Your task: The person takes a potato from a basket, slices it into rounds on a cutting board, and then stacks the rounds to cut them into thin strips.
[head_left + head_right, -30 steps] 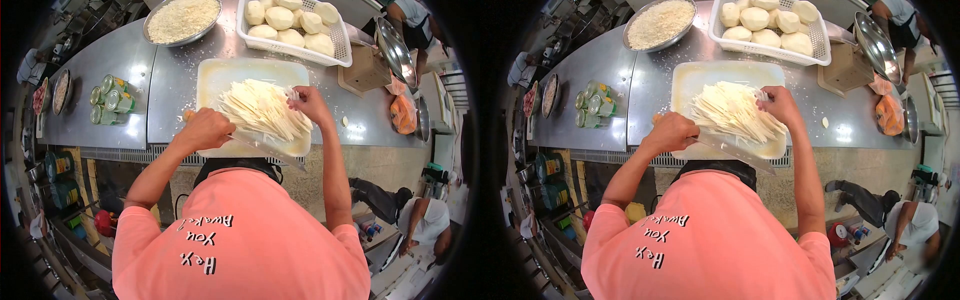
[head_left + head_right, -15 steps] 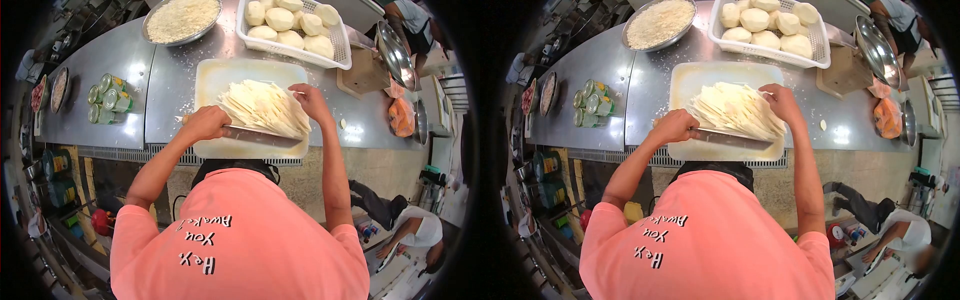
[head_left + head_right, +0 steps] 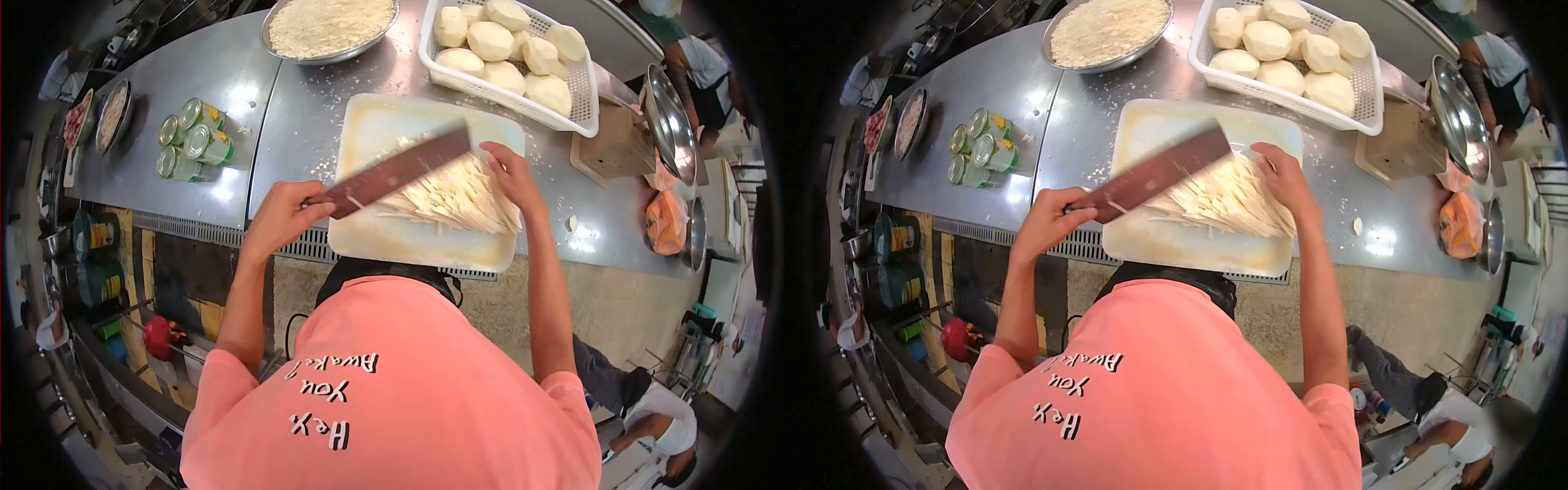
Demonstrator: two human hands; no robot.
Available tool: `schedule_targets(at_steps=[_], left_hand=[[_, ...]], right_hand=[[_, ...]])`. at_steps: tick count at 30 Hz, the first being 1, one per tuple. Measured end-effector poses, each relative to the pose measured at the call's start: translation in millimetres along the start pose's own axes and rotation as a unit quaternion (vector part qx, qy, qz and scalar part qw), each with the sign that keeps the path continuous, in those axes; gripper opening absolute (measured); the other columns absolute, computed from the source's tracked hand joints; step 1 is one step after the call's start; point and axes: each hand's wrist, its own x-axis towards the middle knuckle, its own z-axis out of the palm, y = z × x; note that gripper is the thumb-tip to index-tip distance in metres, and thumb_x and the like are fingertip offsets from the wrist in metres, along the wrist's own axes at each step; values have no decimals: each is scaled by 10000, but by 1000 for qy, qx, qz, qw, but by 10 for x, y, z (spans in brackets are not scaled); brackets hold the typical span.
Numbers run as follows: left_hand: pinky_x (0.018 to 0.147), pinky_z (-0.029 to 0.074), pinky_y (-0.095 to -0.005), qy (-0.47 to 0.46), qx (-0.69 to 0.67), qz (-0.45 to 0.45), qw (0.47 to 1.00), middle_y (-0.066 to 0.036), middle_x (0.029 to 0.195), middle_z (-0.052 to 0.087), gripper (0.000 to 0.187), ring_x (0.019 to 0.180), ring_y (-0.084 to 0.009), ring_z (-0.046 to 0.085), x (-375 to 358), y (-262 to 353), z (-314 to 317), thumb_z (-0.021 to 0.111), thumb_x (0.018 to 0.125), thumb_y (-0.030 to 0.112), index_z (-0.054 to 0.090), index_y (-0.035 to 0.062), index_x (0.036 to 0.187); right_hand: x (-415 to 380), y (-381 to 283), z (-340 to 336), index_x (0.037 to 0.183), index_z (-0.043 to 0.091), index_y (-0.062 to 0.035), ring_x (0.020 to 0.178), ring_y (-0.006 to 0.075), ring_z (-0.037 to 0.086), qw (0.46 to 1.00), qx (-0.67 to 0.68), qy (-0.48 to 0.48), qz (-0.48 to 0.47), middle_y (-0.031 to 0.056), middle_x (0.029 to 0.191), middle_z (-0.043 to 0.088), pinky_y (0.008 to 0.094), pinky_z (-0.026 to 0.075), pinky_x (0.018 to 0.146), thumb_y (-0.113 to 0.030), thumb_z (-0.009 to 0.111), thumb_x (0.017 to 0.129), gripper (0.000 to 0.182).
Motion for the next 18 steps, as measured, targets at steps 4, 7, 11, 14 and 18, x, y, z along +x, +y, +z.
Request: schedule_targets(at_steps=[4,7,11,14,18], left_hand=[[496,370,-390,95,-53,-141,984,-195,586,508,286,493,-275,484,-242,66,21,627,916,180,516,-68,825],[517,399,-440,141,57,-116,982,-240,625,561,240,547,-397,548,-196,11,276,603,924,156,540,-56,830],[642,467,-562,117,145,-118,975,-287,715,622,162,748,-498,617,-88,-212,803,564,928,115,561,-41,886],[656,481,-575,98,145,-117,978,-301,700,616,149,733,-500,619,-116,-163,817,541,927,99,540,-48,953],[648,484,-573,70,148,-141,976,-304,688,612,144,728,-499,621,-226,69,653,536,922,92,535,-51,943]], right_hand=[[42,-694,493,1189,624,-16,1144,372,562,991,-49,94,-79,183,1214,619,442,442,993,-120,568,939,276],[36,-1056,968,1193,586,-9,1196,401,502,975,-118,98,-161,215,1232,560,477,425,999,-119,628,883,332],[61,-1089,1371,1082,592,-22,1179,417,469,958,-197,115,-174,198,1155,548,500,391,1003,-100,649,843,258],[90,-1040,1457,1026,590,-47,1127,385,477,945,-242,102,-195,173,1126,538,483,395,968,-106,645,810,231],[54,-1035,1443,1013,593,-75,1091,362,486,927,-300,70,-213,154,1095,538,462,404,934,-129,631,801,222]])
